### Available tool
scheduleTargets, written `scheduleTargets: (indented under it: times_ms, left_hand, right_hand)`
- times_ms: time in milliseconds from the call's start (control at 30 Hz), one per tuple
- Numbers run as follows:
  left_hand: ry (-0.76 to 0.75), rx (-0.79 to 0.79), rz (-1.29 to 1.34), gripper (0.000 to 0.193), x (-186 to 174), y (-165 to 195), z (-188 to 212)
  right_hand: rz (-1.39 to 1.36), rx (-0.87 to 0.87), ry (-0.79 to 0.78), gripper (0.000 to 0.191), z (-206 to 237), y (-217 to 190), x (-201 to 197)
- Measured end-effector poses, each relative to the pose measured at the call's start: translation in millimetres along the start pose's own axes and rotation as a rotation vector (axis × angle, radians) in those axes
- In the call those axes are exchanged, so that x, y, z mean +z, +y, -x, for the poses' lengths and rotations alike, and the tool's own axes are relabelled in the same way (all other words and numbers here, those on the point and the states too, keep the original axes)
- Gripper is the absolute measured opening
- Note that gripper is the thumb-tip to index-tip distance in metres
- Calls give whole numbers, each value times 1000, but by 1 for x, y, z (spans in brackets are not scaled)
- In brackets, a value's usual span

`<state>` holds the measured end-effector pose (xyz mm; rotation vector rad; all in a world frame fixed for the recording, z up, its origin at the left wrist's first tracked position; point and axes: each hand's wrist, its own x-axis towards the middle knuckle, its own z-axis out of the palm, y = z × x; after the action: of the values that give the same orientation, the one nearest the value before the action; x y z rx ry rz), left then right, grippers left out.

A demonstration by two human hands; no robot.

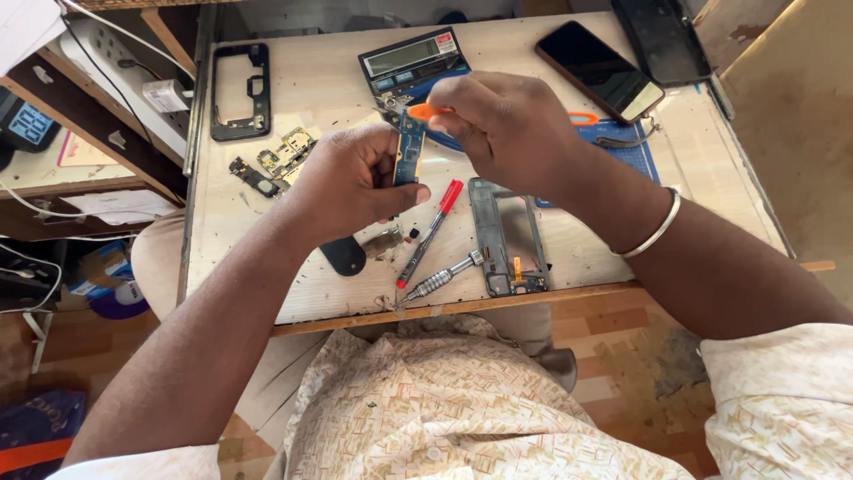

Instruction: The person works on a disassembled smartphone motherboard at a workbench, scraping and cleaning the board with a small orange tool, then using tweezers to pick at components and blue-handled pliers to grip and work on the board. Disassembled phone parts, a calculator, and screwdrivers lie on the bench around them.

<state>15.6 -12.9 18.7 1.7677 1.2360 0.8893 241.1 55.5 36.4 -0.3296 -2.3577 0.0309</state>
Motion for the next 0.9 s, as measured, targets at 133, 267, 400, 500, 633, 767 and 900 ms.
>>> scheduleTargets:
  times_ms: [133,267,400,500,633,767,900]
  left_hand:
    - [25,15,-145,29,-1,0,0]
    - [33,-18,-119,29,0,1,0]
    - [5,-24,-40,27,1,3,0]
    - [2,13,-89,28,0,4,0]
    - [38,-20,-104,27,1,6,1]
    - [33,-17,-119,30,0,7,1]
    - [42,91,-263,35,-2,6,1]
  right_hand:
    - [-77,-138,-88,25,-1,-3,3]
    - [-65,-82,-70,22,0,-3,1]
    - [-29,-11,3,18,0,-1,-3]
    - [-141,-142,-106,18,-1,-3,1]
    - [-74,-100,-39,17,0,-2,2]
    - [-15,-69,-29,15,1,2,1]
    - [-139,-201,-136,20,2,2,4]
